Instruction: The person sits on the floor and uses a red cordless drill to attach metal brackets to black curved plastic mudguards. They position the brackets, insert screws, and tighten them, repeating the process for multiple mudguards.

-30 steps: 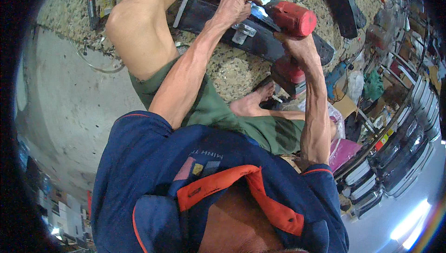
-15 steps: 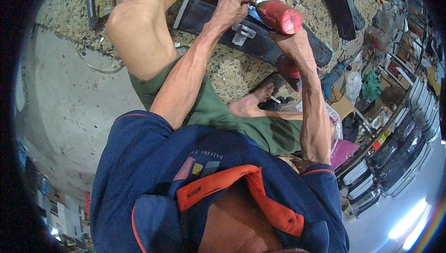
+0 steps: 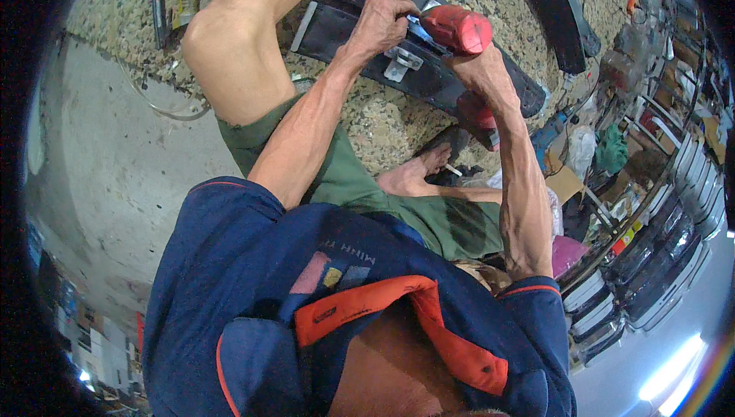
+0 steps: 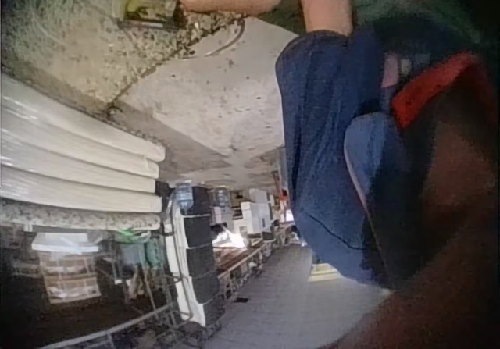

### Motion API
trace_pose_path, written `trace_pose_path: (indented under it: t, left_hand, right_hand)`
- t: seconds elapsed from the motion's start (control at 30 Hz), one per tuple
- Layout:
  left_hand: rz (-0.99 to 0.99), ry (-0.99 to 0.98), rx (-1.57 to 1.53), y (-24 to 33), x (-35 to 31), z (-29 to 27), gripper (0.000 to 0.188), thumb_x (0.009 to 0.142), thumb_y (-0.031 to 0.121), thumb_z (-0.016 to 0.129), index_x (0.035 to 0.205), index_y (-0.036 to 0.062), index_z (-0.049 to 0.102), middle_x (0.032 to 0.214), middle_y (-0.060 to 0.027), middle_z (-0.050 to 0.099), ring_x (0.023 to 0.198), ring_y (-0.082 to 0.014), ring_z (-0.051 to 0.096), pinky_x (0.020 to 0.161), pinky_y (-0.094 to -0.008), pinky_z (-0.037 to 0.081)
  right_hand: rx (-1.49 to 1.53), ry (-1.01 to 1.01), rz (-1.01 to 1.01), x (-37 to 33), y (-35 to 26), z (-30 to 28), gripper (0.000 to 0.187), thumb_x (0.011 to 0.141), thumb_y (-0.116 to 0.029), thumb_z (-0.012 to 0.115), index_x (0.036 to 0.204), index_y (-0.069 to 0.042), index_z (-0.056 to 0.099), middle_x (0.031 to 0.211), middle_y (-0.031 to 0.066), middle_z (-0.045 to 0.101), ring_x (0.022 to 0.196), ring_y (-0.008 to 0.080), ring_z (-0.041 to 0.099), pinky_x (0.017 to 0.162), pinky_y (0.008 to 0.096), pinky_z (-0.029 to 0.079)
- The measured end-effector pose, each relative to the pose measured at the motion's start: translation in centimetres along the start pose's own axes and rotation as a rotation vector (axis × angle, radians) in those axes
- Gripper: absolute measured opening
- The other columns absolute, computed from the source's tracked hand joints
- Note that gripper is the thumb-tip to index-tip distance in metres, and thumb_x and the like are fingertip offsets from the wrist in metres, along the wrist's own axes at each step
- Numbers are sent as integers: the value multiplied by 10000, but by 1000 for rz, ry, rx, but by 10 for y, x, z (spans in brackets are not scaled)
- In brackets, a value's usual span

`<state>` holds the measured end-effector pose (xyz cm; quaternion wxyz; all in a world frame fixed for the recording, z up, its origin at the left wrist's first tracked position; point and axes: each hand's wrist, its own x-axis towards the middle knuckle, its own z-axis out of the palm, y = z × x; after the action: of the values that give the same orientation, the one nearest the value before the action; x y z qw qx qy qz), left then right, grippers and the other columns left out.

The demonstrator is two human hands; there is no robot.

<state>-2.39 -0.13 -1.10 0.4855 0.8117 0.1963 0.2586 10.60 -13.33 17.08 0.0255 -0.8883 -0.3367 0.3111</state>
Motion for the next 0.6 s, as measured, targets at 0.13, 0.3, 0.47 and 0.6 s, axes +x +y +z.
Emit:
trace_pose_path:
  t: [0.13, 0.3, 0.47, 0.6]
  left_hand:
    - [-7, -12, -37, -2, -3, -1, 358, 792, -30, 634, 1083, 94, 802, 1172, -122, 783, 1269, -307, 683, 1256, -592, 350]
    - [-26, -36, -40, 4, -1, -3, 271, 808, 85, 784, 1078, 74, 794, 1198, -112, 778, 1275, -304, 678, 1240, -606, 353]
    - [77, 26, 25, 42, 21, -10, 235, 853, 84, 827, 1088, 74, 814, 1112, -111, 796, 1149, -314, 725, 1117, -496, 486]
    - [59, 67, -121, 114, 46, -23, 235, 848, 47, 844, 1082, 57, 819, 1091, -121, 797, 1079, -307, 748, 987, -388, 567]
  right_hand:
    - [-144, -23, -95, 10, 9, 5, 294, 840, -241, 762, 1060, -47, 774, 1022, 257, 776, 1017, 443, 752, 840, 507, 611]
    - [-132, -8, -51, 13, 21, 12, 342, 803, -285, 798, 995, -2, 801, 974, 267, 787, 977, 447, 775, 857, 508, 638]
    - [59, 35, -167, 0, 39, -11, 313, 796, -224, 792, 967, 36, 768, 947, 307, 760, 937, 473, 763, 830, 522, 623]
    - [394, 57, -498, -37, 72, -70, 467, 849, -187, 869, 1277, -71, 722, 1169, 110, 796, 1067, 259, 746, 958, 397, 591]
